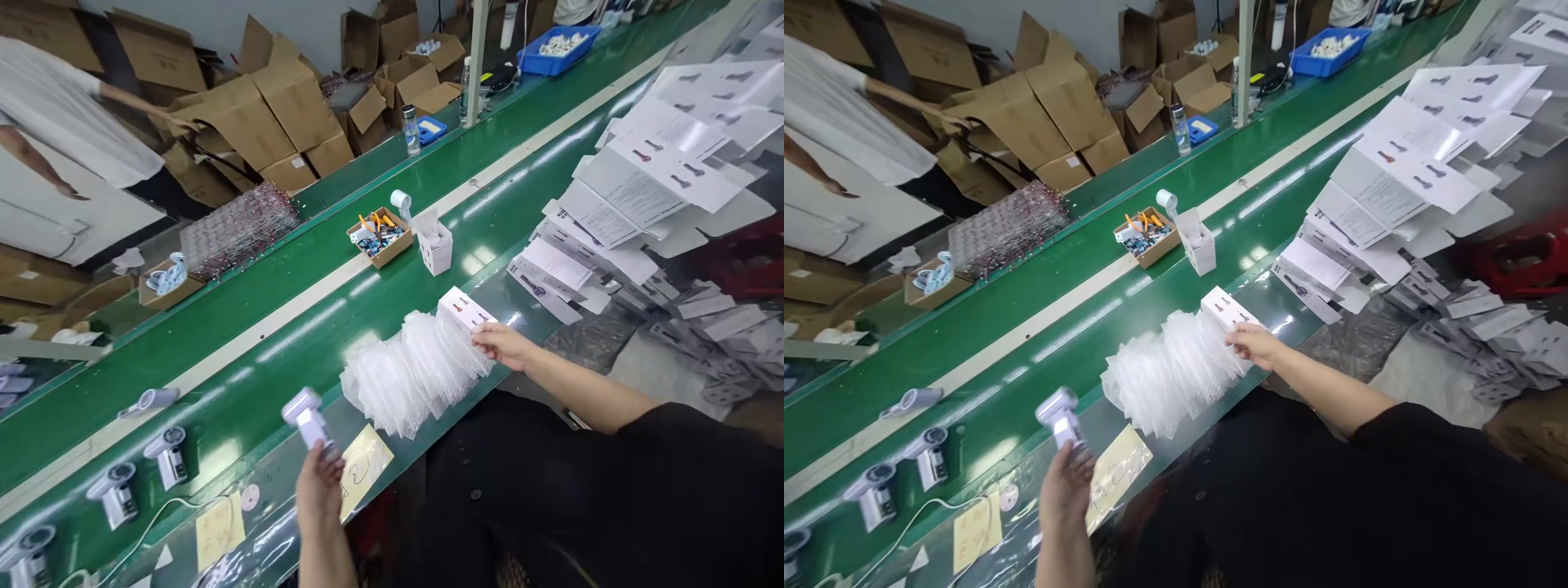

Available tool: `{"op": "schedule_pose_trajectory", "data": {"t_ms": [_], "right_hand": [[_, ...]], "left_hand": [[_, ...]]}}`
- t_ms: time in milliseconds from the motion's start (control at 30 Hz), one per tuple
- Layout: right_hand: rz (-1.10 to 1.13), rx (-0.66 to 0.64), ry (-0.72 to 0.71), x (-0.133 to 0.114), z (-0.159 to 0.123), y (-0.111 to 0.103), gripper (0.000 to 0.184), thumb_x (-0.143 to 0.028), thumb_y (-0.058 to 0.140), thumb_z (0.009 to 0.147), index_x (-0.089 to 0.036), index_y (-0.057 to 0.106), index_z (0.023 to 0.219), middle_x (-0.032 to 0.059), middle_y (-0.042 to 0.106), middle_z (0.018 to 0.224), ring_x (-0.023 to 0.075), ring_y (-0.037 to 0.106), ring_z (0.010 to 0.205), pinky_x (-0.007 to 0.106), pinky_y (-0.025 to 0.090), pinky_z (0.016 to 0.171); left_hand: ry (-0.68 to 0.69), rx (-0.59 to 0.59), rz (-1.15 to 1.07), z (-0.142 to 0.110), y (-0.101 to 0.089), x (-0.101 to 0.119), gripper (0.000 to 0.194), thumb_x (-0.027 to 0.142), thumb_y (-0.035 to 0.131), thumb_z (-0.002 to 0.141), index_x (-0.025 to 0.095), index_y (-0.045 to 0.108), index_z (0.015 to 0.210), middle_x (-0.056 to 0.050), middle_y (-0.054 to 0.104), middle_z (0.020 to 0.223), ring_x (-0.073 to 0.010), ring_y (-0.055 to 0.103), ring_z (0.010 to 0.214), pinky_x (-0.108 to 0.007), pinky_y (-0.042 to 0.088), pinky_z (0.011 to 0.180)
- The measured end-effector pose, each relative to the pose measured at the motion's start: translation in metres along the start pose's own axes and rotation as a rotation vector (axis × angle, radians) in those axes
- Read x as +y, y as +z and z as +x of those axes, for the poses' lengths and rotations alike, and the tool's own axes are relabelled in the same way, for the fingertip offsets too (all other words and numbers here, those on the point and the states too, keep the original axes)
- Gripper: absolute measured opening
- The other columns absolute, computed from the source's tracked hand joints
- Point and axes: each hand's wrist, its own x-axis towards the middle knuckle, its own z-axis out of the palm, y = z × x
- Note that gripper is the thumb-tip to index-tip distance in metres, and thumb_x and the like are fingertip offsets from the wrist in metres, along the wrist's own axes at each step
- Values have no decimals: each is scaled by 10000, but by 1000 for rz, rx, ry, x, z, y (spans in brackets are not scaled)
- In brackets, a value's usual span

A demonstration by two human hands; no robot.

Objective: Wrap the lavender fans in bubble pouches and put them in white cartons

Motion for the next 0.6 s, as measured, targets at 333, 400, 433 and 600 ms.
{"op": "schedule_pose_trajectory", "data": {"t_ms": [333,400,433,600], "right_hand": [[229,87,-251,-35,9,-19,271,-345,670,763,-240,475,920,-50,620,712,111,590,543,257,539,517],[240,84,-295,-53,6,-49,228,-332,643,786,-243,481,920,-41,631,748,125,605,575,289,561,541],[247,64,-301,-60,3,-63,222,-319,646,785,-243,488,922,-35,637,766,132,612,593,303,570,552],[242,-15,-109,-69,-19,-109,197,-346,647,788,-209,527,863,4,645,706,152,618,570,288,568,516]], "left_hand": [[939,-982,954,-145,221,-56,387,485,530,830,165,561,1047,-98,632,919,-245,591,892,-377,456,784],[1285,-928,1262,-150,243,-67,384,385,628,789,147,567,1085,-146,592,1068,-291,522,1047,-416,405,880],[1360,-919,1376,-150,251,-72,323,307,649,776,134,589,1042,-154,587,1070,-294,514,1052,-411,399,880],[1323,-835,1534,-137,263,-72,145,82,507,809,126,638,852,-128,614,865,-236,570,873,-319,420,730]]}}
